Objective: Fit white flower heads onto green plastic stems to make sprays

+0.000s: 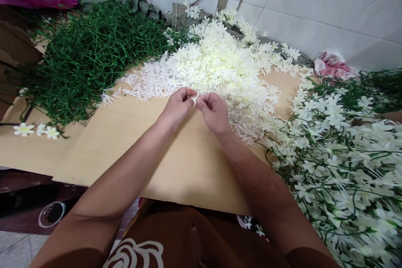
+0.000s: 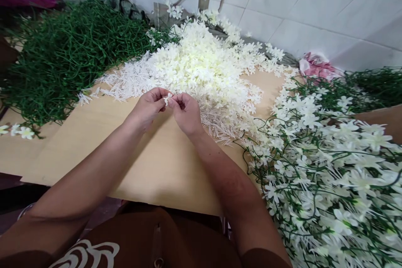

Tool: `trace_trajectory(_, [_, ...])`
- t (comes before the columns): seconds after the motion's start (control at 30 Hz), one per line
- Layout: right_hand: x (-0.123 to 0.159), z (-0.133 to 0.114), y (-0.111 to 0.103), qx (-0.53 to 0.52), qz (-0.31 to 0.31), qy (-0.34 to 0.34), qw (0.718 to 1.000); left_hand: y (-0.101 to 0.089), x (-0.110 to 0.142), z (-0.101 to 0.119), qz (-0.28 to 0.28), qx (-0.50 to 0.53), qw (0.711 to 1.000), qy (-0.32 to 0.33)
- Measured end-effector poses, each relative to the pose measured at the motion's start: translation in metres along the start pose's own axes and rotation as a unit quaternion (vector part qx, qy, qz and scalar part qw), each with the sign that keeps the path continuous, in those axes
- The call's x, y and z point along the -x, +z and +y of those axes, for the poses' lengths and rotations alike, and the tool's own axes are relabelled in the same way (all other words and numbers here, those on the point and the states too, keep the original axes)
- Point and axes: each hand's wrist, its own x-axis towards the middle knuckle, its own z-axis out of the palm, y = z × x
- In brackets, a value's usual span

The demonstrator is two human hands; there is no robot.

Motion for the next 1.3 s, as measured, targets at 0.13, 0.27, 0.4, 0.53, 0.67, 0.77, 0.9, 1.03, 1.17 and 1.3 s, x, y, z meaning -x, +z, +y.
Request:
trace_trajectory(0.13, [-0.003, 0.001, -0.004, -0.012, 0.016, 0.012, 1.000, -0.007, -0.001, 0.005, -0.014, -0.024, 0.998, 0.061])
trace_trajectory(0.27, [-0.002, 0.001, -0.006, -0.037, 0.011, 0.016, 0.999, -0.011, 0.001, 0.009, -0.058, -0.025, 0.997, 0.054])
trace_trajectory(0.4, [-0.002, -0.001, -0.005, -0.060, 0.009, -0.004, 0.998, -0.013, 0.002, 0.009, -0.071, 0.008, 0.997, 0.035])
trace_trajectory(0.53, [-0.003, 0.000, -0.004, -0.089, 0.002, -0.046, 0.995, -0.015, 0.003, 0.009, -0.099, 0.061, 0.993, -0.022])
trace_trajectory(0.67, [-0.003, 0.000, -0.006, -0.043, 0.003, -0.051, 0.998, -0.014, 0.003, 0.005, -0.129, 0.047, 0.990, -0.044])
trace_trajectory(0.77, [-0.002, -0.002, -0.008, -0.012, 0.018, -0.025, 0.999, -0.027, -0.005, 0.002, -0.143, -0.073, 0.987, -0.004])
trace_trajectory(0.9, [0.000, -0.007, -0.006, -0.019, 0.021, 0.002, 1.000, -0.075, -0.028, 0.006, 0.014, -0.410, 0.903, 0.128])
trace_trajectory(1.03, [0.002, -0.008, -0.002, -0.025, -0.010, 0.011, 1.000, -0.116, -0.057, 0.014, 0.178, -0.612, 0.760, 0.128])
trace_trajectory(1.17, [0.003, -0.006, -0.001, -0.006, -0.022, -0.004, 1.000, -0.124, -0.080, 0.014, 0.142, -0.710, 0.684, 0.089])
trace_trajectory(1.3, [0.001, -0.005, -0.003, -0.011, -0.022, 0.001, 1.000, -0.125, -0.090, 0.019, 0.123, -0.731, 0.664, 0.099])
